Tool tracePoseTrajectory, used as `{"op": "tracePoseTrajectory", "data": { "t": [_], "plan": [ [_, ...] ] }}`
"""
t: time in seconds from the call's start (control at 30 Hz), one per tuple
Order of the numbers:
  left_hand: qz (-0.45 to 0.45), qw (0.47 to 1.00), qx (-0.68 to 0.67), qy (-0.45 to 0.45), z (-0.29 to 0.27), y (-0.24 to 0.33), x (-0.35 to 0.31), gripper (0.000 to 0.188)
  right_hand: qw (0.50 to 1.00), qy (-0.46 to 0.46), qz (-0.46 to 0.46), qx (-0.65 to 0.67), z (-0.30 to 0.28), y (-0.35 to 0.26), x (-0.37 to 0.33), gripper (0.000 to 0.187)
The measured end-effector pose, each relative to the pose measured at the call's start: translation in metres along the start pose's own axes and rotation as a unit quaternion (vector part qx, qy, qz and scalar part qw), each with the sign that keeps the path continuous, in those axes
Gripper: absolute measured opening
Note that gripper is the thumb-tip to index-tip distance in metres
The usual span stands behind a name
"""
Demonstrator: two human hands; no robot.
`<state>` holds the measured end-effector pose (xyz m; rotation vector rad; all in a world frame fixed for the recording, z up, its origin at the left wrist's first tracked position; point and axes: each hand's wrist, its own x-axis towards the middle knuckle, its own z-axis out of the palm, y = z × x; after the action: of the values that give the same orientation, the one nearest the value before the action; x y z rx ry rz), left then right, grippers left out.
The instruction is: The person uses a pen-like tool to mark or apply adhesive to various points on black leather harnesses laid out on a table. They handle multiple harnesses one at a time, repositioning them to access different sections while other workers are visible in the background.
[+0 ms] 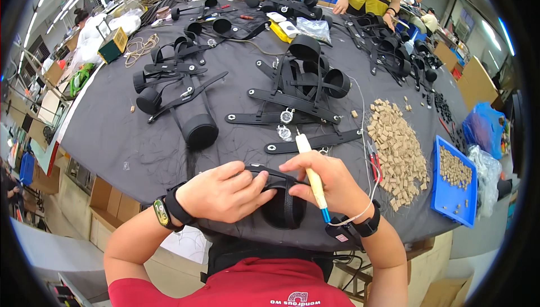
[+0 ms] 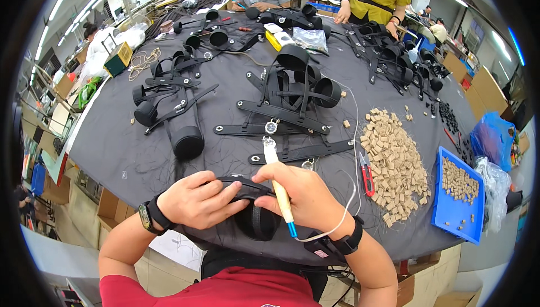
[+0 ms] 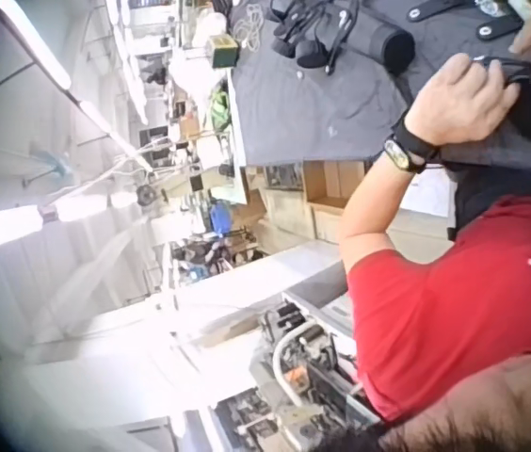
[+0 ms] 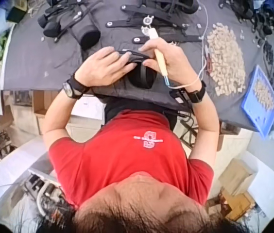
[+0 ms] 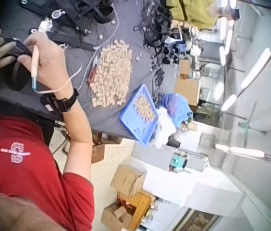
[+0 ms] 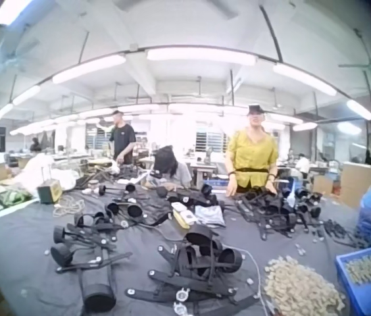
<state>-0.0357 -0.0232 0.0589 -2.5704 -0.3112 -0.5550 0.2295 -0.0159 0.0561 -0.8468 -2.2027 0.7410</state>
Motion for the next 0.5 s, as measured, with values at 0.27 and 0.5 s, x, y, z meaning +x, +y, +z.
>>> {"op": "tracePoseTrajectory", "data": {
  "t": [0.27,0.5],
  "plan": [
    [-0.096,0.99,-0.032,-0.094,-0.003,0.012,0.0,0.021,0.998,-0.025,-0.052,-0.035,0.018,0.003,-0.025,0.033],
    [-0.424,0.864,-0.271,-0.025,-0.013,0.079,-0.007,0.035,0.989,-0.001,-0.118,-0.087,0.025,0.004,-0.026,0.027]
  ]
}}
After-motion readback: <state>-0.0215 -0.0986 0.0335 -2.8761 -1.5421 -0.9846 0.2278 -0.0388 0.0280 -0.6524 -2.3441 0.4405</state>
